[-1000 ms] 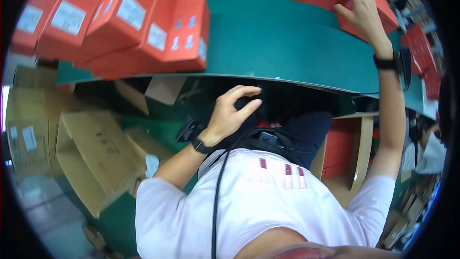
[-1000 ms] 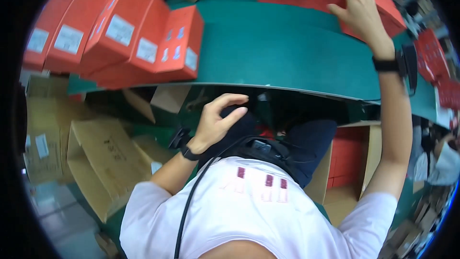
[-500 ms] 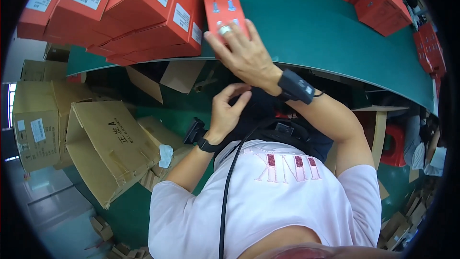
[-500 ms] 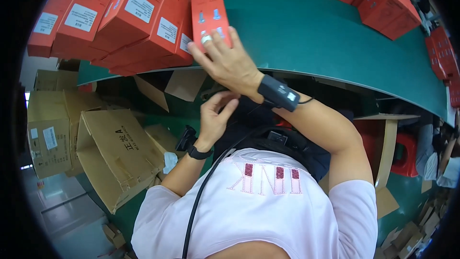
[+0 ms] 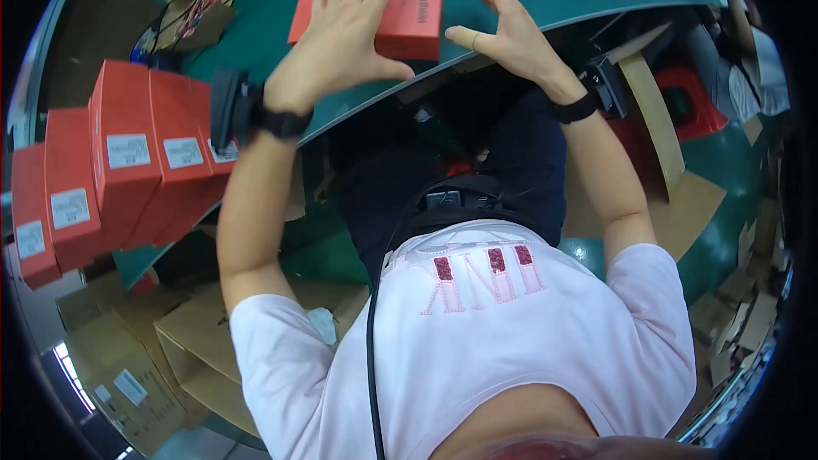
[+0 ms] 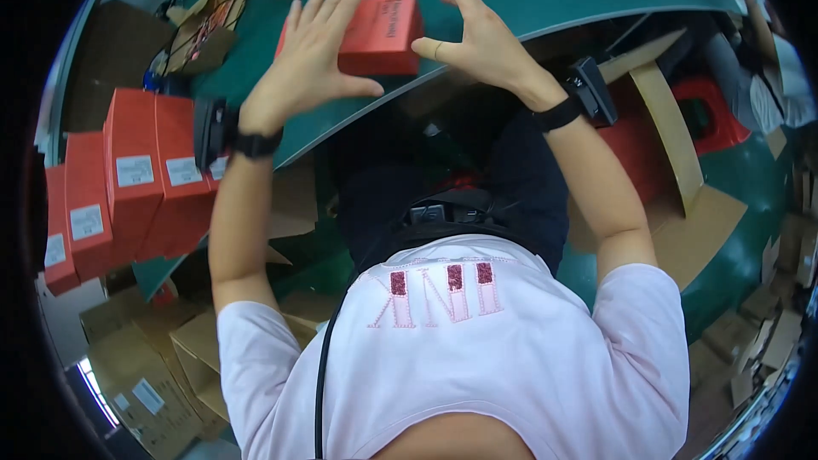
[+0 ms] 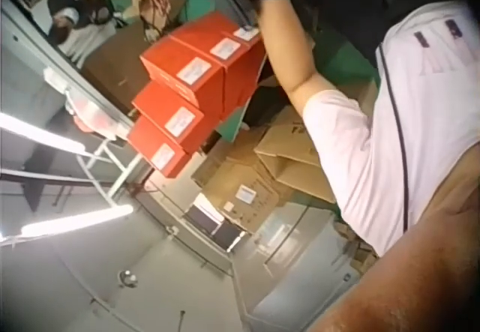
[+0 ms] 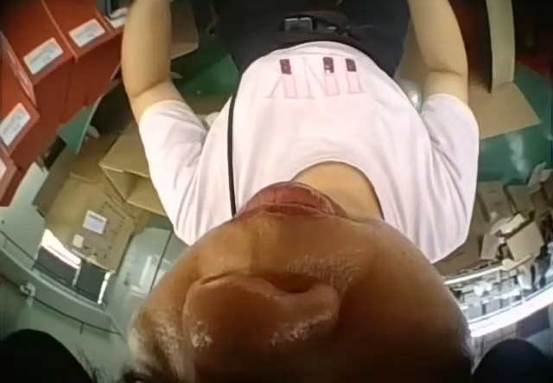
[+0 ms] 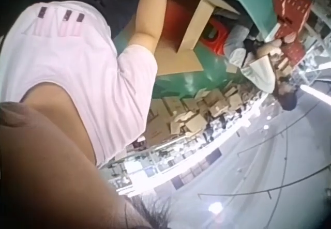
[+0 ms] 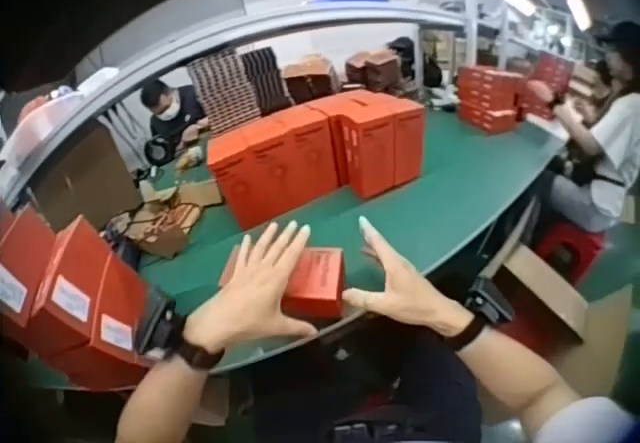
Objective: Packaging electronic devices into protective sleeves and red product boxes.
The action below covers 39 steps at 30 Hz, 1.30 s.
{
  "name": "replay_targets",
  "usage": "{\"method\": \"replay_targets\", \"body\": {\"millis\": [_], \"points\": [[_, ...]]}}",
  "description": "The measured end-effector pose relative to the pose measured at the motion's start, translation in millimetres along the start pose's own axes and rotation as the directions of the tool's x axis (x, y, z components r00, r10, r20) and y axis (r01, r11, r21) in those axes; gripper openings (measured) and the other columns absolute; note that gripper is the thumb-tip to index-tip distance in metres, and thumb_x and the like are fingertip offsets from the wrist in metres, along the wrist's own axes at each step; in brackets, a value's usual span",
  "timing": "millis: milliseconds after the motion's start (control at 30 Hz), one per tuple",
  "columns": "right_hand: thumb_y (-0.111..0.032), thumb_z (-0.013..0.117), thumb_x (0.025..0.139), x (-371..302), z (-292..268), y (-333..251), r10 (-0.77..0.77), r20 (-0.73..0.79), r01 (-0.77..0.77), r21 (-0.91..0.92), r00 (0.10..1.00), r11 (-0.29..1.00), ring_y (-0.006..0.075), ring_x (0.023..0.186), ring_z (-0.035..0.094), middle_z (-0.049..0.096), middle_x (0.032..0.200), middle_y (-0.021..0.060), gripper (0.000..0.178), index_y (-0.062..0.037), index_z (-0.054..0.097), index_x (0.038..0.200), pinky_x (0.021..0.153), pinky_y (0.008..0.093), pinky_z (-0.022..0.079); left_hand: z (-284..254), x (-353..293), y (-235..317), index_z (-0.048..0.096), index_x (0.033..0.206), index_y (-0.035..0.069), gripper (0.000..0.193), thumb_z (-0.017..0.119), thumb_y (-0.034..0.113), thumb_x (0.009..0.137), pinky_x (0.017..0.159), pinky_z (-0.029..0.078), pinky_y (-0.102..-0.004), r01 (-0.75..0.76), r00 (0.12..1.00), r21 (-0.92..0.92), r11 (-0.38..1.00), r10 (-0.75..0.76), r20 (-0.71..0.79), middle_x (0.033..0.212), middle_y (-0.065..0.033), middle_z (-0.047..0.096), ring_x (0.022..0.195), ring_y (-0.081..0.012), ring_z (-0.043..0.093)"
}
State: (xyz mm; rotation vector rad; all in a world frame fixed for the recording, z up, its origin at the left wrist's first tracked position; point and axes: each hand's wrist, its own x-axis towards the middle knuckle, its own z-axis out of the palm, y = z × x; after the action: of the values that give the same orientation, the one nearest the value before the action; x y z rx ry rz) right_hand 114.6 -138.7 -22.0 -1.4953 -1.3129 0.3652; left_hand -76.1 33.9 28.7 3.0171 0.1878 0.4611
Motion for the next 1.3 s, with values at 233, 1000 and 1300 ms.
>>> {"method": "replay_targets", "body": {"millis": [233, 1000, 1300], "points": [[-0.027, 0.08, 0.087, -38, -6, 10, 0.403, -0.098, -0.336, 0.395, 0.91, 0.855, 0.0268, 0.116, 0.065, 0.058, 0.137, 0.0264, 0.078, 0.0058, 0.045, 0.147, 0.099, 0.0345, 0.051, 21, 53, 1, 0.052, 0.138, 0.008, 0.088, 0.09, 0.035, 0.063, 0.107, 0.041, -0.0442, -0.056, 0.989, -0.17, 0.984, 0.078, 0.125, 0.125, -0.0152, 0.061, 0.12, -0.0349, 0.057], [-0.014, 0.061, 0.091, -13, -29, -4, 0.235, 0.003, -0.231, 0.186, 0.972, 0.955, 0.022, 0.085, 0.071, 0.071, 0.107, 0.0157, 0.042, 0.0, 0.061, 0.131, 0.077, 0.0363, 0.06, -17, 3, 34, 0.05, 0.133, 0.006, 0.084, 0.091, 0.023, 0.062, 0.098, 0.042, -0.0438, -0.024, 0.996, -0.105, 0.994, 0.014, -0.087, 0.121, -0.0124, 0.059, 0.112, -0.0344, 0.056], [0.001, 0.063, 0.082, -3, -40, -42, -0.457, 0.388, 0.581, -0.314, 0.801, 0.751, 0.0308, 0.106, 0.059, 0.062, 0.101, 0.0117, 0.041, -0.0045, 0.063, 0.122, 0.092, 0.0406, 0.048, -25, -5, 31, 0.048, 0.138, 0.007, 0.097, 0.096, 0.018, 0.054, 0.102, 0.045, -0.0431, 0.097, 0.98, -0.421, 0.902, -0.161, -0.118, 0.127, -0.0109, 0.056, 0.117, -0.0315, 0.055]]}}
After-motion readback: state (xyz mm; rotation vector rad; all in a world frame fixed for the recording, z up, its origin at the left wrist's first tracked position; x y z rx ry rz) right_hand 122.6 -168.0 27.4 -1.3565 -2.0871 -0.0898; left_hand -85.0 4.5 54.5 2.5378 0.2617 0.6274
